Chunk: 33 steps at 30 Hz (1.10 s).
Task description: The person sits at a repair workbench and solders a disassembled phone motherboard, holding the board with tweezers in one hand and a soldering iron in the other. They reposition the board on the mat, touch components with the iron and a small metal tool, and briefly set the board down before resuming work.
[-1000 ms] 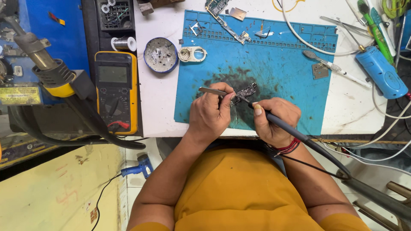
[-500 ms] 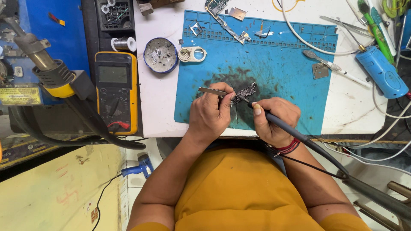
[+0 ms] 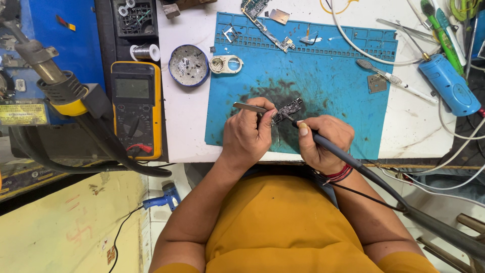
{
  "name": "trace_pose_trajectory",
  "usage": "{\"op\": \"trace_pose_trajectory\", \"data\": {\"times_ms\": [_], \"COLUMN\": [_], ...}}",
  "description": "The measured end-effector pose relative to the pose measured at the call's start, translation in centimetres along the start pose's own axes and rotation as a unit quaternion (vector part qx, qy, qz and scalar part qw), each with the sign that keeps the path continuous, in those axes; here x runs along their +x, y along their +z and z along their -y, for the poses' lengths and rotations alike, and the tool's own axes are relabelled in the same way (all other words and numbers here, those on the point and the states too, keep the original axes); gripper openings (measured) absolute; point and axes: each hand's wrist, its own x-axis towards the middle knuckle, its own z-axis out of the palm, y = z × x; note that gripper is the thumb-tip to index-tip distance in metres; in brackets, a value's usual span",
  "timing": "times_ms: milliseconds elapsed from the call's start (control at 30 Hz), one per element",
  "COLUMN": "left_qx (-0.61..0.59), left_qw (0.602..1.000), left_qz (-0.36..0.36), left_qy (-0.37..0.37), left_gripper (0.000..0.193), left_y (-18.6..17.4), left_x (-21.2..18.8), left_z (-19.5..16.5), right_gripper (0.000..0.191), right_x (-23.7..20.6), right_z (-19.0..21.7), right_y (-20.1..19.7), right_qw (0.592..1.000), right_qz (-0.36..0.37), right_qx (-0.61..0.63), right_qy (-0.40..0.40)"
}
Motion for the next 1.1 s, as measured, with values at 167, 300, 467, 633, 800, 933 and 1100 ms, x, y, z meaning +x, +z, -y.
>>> {"op": "trace_pose_trajectory", "data": {"times_ms": [167,300,467,633,800,933,1100], "left_qx": [-0.001,0.001,0.000,0.003,0.004,-0.001,-0.008], "left_qw": [1.000,1.000,1.000,1.000,1.000,1.000,1.000], "left_qz": [0.002,0.000,0.003,-0.001,0.005,0.004,0.004], "left_qy": [0.001,0.003,-0.001,0.004,0.000,0.004,0.006], "left_gripper": [0.013,0.013,0.013,0.013,0.013,0.013,0.013], "left_y": [-0.1,-2.3,-1.8,-2.3,-1.7,-0.7,0.6], "left_x": [0.1,-1.6,-2.9,-3.3,-3.4,-3.5,-5.7], "left_z": [0.4,0.9,0.7,1.1,1.3,1.5,-0.3], "right_gripper": [0.009,0.008,0.008,0.008,0.008,0.009,0.008], "right_x": [0.2,-1.1,-2.1,-2.4,-2.7,-3.1,-5.5], "right_z": [0.0,1.9,2.2,2.4,2.2,1.1,1.9], "right_y": [0.2,2.1,1.5,2.4,2.2,1.7,-0.3], "right_qw": [1.000,1.000,1.000,1.000,1.000,1.000,1.000], "right_qz": [0.003,0.004,0.003,0.001,0.004,0.000,0.001], "right_qx": [-0.007,-0.012,-0.005,-0.009,-0.010,-0.008,-0.012], "right_qy": [-0.001,0.005,-0.004,-0.005,-0.005,-0.002,0.000]}}
